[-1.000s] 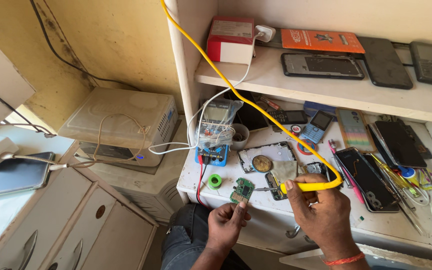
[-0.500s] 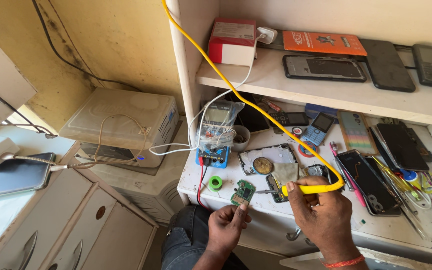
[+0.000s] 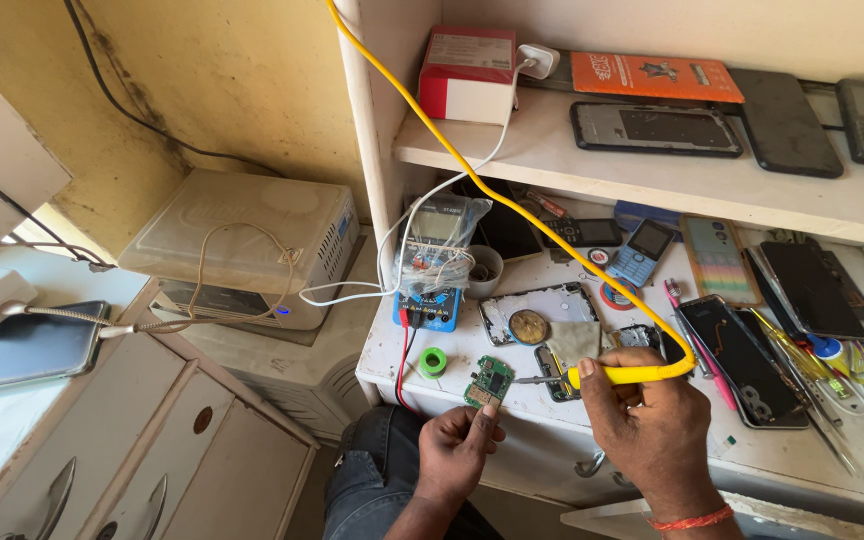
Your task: The person solders a small green circuit board, likely a phone motherboard, at a cluttered repair workbench. They hold the board in one hand and a soldering iron in the other, touching the iron to points on the board, with a spool of solder wire and a multimeter on the bench. They reposition the board repeatedly while working on different areas.
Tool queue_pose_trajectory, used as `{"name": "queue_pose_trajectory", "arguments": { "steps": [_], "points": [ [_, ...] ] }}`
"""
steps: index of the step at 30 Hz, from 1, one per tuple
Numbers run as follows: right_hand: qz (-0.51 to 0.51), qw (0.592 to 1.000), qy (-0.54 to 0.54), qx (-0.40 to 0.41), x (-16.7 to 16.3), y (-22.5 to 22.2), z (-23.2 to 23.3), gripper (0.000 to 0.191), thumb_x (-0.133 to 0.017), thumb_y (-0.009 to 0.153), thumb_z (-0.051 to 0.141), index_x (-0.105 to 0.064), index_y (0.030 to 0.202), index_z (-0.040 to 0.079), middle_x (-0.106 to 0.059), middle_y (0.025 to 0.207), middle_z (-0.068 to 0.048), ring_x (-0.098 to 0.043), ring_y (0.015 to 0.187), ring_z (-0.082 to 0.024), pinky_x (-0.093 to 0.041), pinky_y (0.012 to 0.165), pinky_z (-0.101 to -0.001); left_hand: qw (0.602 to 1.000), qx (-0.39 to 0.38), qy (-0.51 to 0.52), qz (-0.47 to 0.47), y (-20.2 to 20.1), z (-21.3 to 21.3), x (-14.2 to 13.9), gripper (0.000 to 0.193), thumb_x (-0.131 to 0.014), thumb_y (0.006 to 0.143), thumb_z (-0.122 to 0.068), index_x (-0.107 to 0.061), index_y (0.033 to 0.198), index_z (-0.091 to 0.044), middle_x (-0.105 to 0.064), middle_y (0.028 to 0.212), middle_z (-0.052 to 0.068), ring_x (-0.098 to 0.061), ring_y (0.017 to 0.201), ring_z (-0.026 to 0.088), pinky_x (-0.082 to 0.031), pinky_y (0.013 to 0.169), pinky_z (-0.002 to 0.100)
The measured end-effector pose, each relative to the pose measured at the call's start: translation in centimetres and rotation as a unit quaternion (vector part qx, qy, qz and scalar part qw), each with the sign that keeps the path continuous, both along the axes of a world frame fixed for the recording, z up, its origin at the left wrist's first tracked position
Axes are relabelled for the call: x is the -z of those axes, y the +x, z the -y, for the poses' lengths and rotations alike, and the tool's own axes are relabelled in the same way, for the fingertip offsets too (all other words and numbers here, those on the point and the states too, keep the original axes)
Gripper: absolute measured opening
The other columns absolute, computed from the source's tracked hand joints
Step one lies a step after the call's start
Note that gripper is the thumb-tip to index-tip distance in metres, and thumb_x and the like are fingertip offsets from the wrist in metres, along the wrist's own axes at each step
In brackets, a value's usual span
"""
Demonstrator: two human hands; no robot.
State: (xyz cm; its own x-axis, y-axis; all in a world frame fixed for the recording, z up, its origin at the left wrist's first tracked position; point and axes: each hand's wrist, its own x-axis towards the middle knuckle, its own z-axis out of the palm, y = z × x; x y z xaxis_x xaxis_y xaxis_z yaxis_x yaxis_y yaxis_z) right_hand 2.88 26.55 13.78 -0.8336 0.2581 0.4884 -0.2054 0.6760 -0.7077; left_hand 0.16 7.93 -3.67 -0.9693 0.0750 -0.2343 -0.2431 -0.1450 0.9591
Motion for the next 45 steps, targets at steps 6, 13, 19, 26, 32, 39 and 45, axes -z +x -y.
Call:
{"name": "queue_pose_trajectory", "arguments": {
  "steps": [6,13,19,26,32,39,45],
  "points": [
    [-0.007,1.0,0.002,0.001,0.1,-0.2,0.1,0.015,-0.077,0.088,0.018,-0.068,0.092,0.006,-0.071,0.068,-0.003,-0.067,0.058,-0.007,-0.052,0.055,-0.0238,1.0,0.0,0.011,-0.016,-0.1,0.0,0.4,0.035,-0.07,0.096,-0.028,-0.074,0.077,0.001,-0.076,0.071,0.006,-0.062,0.06,0.007,-0.052,0.059,0.024],
    [-0.038,0.999,0.004,0.013,0.4,-0.4,0.0,0.016,-0.076,0.091,0.017,-0.067,0.095,0.005,-0.071,0.075,-0.003,-0.068,0.063,-0.007,-0.053,0.058,-0.0237,1.0,0.001,-0.014,-0.001,-0.3,0.0,0.4,0.035,-0.07,0.097,-0.028,-0.074,0.075,0.0,-0.076,0.07,0.005,-0.062,0.059,0.006,-0.052,0.058,0.024],
    [-0.047,0.999,0.004,0.022,0.7,-0.5,0.0,0.015,-0.076,0.092,0.017,-0.068,0.095,0.004,-0.071,0.076,-0.003,-0.066,0.062,-0.008,-0.052,0.059,-0.0237,1.0,-0.003,0.021,-0.017,-0.6,0.0,0.8,0.034,-0.07,0.097,-0.026,-0.072,0.075,0.0,-0.075,0.071,0.006,-0.062,0.06,0.006,-0.052,0.058,0.024],
    [-0.041,0.999,0.011,0.024,1.0,-0.6,-0.2,0.016,-0.077,0.093,0.017,-0.068,0.095,0.004,-0.07,0.073,-0.003,-0.065,0.061,-0.008,-0.049,0.057,-0.0238,0.999,-0.004,0.041,-0.004,-0.7,0.0,0.9,0.035,-0.069,0.098,-0.027,-0.071,0.074,-0.001,-0.075,0.071,0.006,-0.06,0.059,0.006,-0.05,0.056,0.024],
    [-0.045,0.999,0.005,0.012,1.3,-0.7,-0.3,0.017,-0.076,0.093,0.018,-0.067,0.095,0.004,-0.071,0.076,-0.003,-0.066,0.061,-0.008,-0.05,0.057,-0.0235,0.999,-0.002,0.042,0.011,-0.8,-0.1,0.8,0.036,-0.069,0.098,-0.028,-0.07,0.075,-0.001,-0.075,0.071,0.006,-0.061,0.059,0.007,-0.05,0.056,0.024],
    [-0.045,0.999,0.016,0.012,1.5,-0.8,-0.3,0.017,-0.077,0.093,0.018,-0.067,0.095,0.004,-0.072,0.077,-0.003,-0.068,0.062,-0.009,-0.052,0.058,-0.0241,0.999,0.001,0.048,0.013,-0.9,-0.2,0.9,0.035,-0.068,0.098,-0.027,-0.07,0.075,-0.001,-0.075,0.072,0.007,-0.061,0.059,0.007,-0.05,0.056,0.024],
    [-0.05,0.999,0.017,0.008,2.0,-0.9,-0.2,0.017,-0.077,0.093,0.018,-0.066,0.094,0.005,-0.073,0.08,-0.004,-0.069,0.064,-0.009,-0.052,0.06,-0.0243,0.999,0.0,0.043,-0.001,-1.0,-0.2,1.0,0.035,-0.069,0.098,-0.025,-0.069,0.074,0.0,-0.074,0.07,0.007,-0.06,0.059,0.007,-0.049,0.056,0.024]
  ]
}}
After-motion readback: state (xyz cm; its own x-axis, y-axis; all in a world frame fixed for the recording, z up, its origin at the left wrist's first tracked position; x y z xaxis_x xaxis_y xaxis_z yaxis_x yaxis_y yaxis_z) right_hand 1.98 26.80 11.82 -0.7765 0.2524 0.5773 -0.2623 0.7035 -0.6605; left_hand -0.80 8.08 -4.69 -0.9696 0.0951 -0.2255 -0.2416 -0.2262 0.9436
